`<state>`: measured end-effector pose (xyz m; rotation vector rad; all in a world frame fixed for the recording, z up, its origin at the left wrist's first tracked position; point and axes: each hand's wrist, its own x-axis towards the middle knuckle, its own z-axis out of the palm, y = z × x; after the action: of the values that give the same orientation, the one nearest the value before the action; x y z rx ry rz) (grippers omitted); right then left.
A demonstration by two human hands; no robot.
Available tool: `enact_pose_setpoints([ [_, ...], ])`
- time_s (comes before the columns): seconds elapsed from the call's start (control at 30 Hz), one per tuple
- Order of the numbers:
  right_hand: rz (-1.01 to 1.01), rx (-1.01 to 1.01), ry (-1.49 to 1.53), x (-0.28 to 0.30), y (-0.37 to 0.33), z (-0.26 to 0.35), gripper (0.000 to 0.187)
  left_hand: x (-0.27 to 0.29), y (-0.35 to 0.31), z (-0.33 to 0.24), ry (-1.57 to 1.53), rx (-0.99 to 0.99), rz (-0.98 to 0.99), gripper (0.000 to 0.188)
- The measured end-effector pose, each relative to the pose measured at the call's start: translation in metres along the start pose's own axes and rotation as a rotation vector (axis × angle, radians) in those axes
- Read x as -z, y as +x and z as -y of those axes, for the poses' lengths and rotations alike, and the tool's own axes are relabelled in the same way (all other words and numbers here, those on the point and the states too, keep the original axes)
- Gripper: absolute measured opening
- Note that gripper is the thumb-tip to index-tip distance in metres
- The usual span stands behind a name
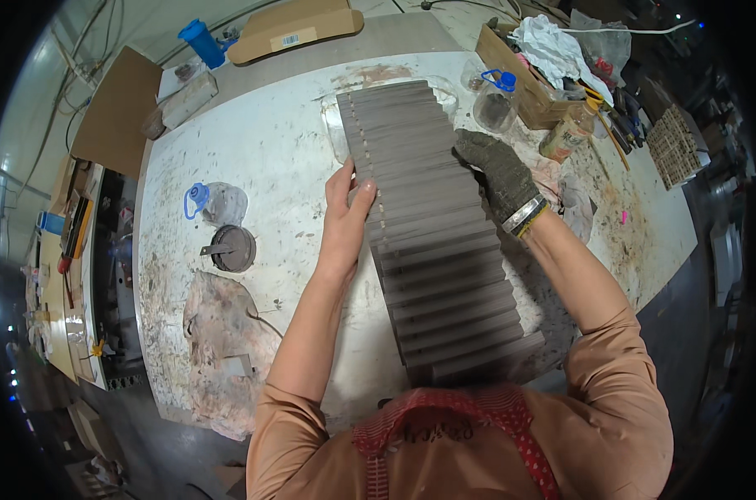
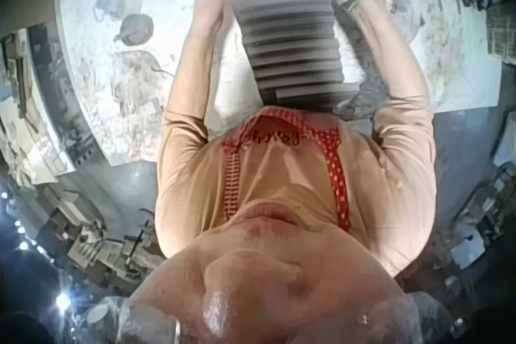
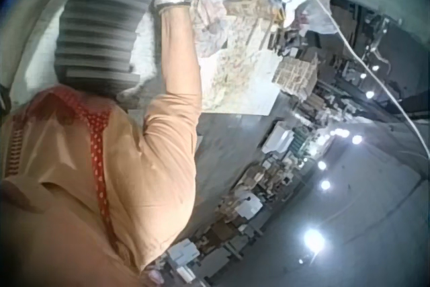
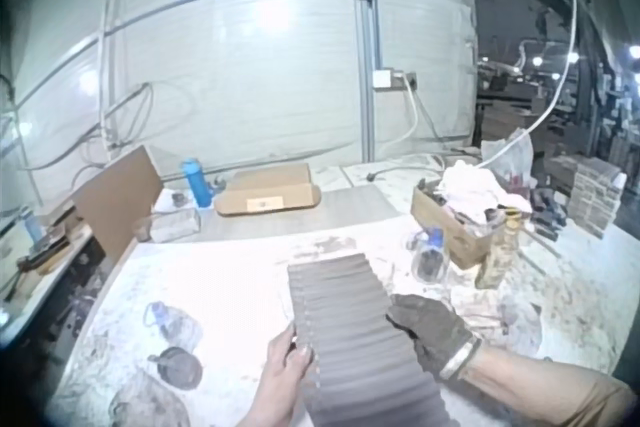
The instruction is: The person wipes wood-textured furniture panels using a cloth, then uses a marker to draw lines on a panel before continuing to wipe and handle the pieces.
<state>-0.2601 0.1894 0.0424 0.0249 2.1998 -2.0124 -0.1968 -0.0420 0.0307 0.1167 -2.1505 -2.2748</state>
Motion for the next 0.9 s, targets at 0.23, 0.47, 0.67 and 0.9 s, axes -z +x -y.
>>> enact_pose_setpoints([
  [0.23, 0.059, 0.603, -0.595, 0.03, 0.042, -0.027, 0.043, 0.004, 0.022, -0.02, 0.214, -0.188, -0.007, 0.06],
  [0.47, -0.017, 0.75, -0.656, 0.035, 0.049, -0.026, 0.037, 0.013, 0.048, -0.027, 0.338, -0.312, -0.03, 0.055],
  [0.67, -0.061, 0.87, -0.619, 0.022, 0.053, -0.008, 0.032, 0.022, 0.056, -0.029, -0.004, -0.218, 0.074, 0.059],
  [0.9, -0.149, 0.283, 0.572, -0.019, 0.06, 0.031, 0.039, 0.019, 0.066, -0.044, -0.043, -0.27, 0.104, 0.069],
])
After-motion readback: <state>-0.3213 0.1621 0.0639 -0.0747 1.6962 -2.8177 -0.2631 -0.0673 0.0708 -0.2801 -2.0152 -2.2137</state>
